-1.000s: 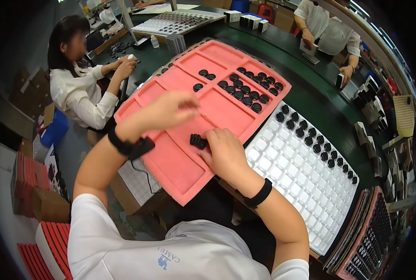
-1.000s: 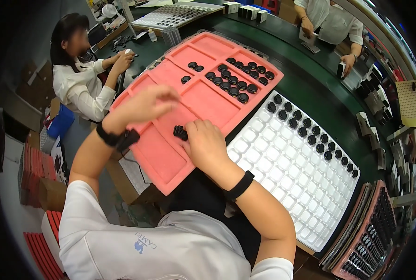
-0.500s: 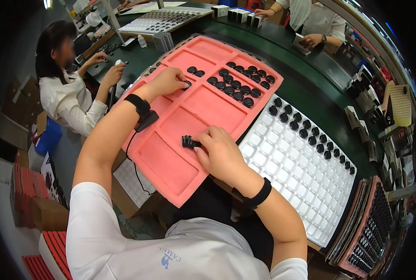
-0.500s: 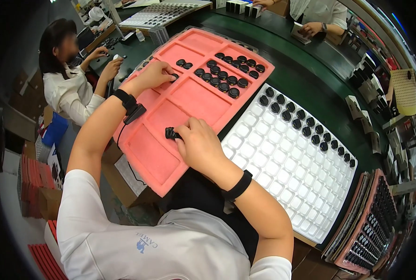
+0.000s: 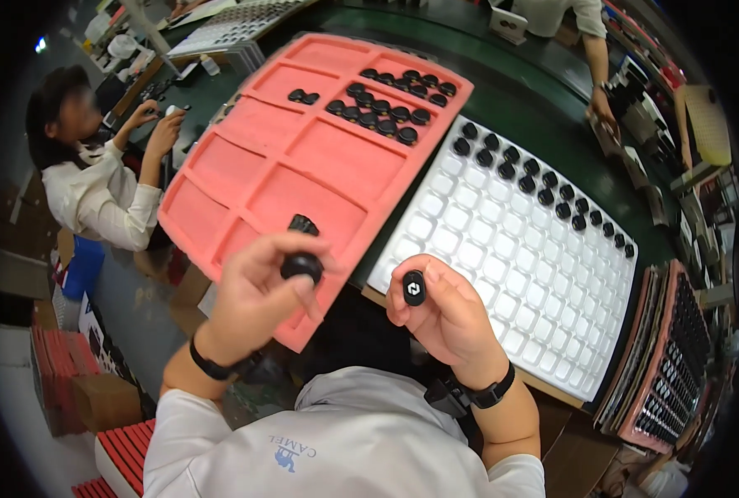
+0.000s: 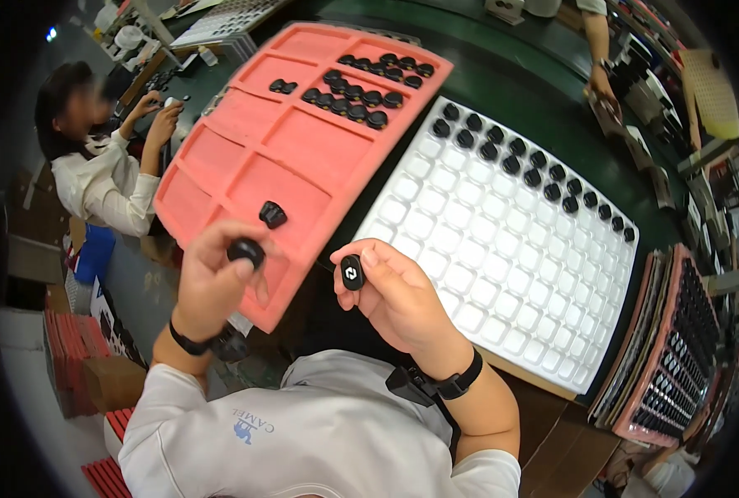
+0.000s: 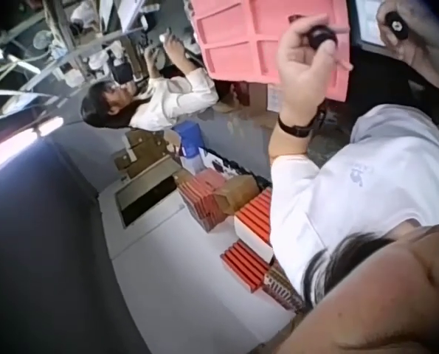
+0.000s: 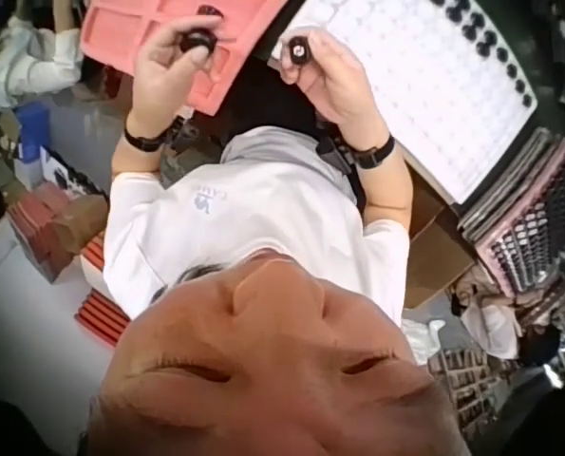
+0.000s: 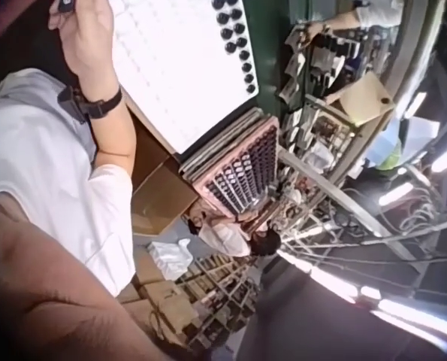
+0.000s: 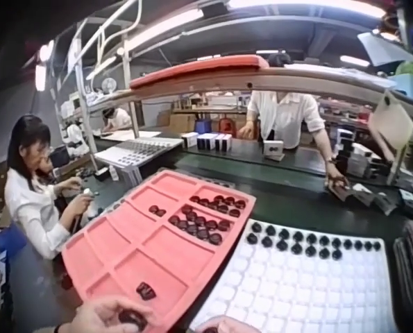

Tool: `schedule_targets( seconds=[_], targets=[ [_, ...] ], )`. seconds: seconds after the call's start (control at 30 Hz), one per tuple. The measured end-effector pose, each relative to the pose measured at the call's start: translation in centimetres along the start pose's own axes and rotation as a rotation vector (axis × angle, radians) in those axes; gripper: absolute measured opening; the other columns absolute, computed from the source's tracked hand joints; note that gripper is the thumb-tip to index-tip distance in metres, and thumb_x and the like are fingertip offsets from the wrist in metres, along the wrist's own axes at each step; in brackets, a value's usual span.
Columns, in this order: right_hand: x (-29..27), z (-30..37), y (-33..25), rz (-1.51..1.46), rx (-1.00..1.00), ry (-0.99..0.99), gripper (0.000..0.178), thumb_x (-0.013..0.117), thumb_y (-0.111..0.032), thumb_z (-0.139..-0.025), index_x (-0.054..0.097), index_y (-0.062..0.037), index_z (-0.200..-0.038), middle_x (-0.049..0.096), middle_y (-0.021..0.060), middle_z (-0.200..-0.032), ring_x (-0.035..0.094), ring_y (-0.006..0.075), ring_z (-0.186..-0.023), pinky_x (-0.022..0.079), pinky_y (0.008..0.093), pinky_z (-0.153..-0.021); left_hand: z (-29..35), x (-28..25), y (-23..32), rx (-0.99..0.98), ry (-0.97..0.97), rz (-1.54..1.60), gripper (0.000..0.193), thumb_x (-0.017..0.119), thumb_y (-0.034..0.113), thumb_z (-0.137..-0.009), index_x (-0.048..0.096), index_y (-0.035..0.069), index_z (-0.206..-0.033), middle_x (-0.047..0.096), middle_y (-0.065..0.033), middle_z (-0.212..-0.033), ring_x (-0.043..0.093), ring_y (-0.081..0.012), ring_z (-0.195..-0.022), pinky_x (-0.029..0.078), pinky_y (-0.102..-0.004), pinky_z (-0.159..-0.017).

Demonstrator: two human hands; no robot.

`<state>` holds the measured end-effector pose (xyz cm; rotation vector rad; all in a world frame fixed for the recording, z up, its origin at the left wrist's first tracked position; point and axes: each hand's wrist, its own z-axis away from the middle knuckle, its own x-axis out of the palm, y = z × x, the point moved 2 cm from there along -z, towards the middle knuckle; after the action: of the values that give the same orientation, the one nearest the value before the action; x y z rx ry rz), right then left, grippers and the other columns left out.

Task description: The person picks up two black components from a pink tray, presses them together to assemble a unit, and places the finished unit into a white grid tray.

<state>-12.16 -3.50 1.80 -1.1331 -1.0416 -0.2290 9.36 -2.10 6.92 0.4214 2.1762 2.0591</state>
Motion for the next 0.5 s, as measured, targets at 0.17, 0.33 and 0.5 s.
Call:
schedule_targets(
  seconds=[0.17,0.33,0.5],
  targets=[
    [-0.9,2.5,0.8,-0.083,-0.071,0.034,0.032,0.04,-0.029,-0.1,0.053,-0.0008,-0.108,0.054,0.0071,-0.08,0.05,0.0157,-0.073,0.041,0.0285,-0.067,1.2,4.0,-3.7,-0.085,-0.054,0.316,0.04,0.051,-0.001,-0.091,0.045,-0.004,-0.13,0.056,-0.021,-0.121,0.062,-0.0136,-0.08,0.055,-0.0267,-0.076],
    [-1.8,4.0,1.4,-0.114,-0.121,0.095,0.032,0.04,-0.03,-0.1,0.052,-0.0007,-0.108,0.053,0.0065,-0.079,0.049,0.0148,-0.072,0.04,0.0274,-0.065,0.9,7.1,-4.8,-0.207,-0.055,0.47,0.044,0.05,0.0,-0.092,0.04,-0.003,-0.135,0.053,-0.0203,-0.124,0.061,-0.0148,-0.092,0.053,-0.0278,-0.082],
    [-2.0,5.1,1.0,0.109,-0.289,0.24,0.029,0.044,-0.026,-0.099,0.053,-0.0003,-0.108,0.054,0.0061,-0.08,0.049,0.0135,-0.072,0.04,0.0259,-0.065,0.7,7.9,-6.3,-0.123,-0.08,0.337,0.041,0.057,0.007,-0.089,0.045,-0.004,-0.127,0.055,-0.0198,-0.117,0.06,-0.02,-0.096,0.053,-0.0328,-0.084]
  ],
)
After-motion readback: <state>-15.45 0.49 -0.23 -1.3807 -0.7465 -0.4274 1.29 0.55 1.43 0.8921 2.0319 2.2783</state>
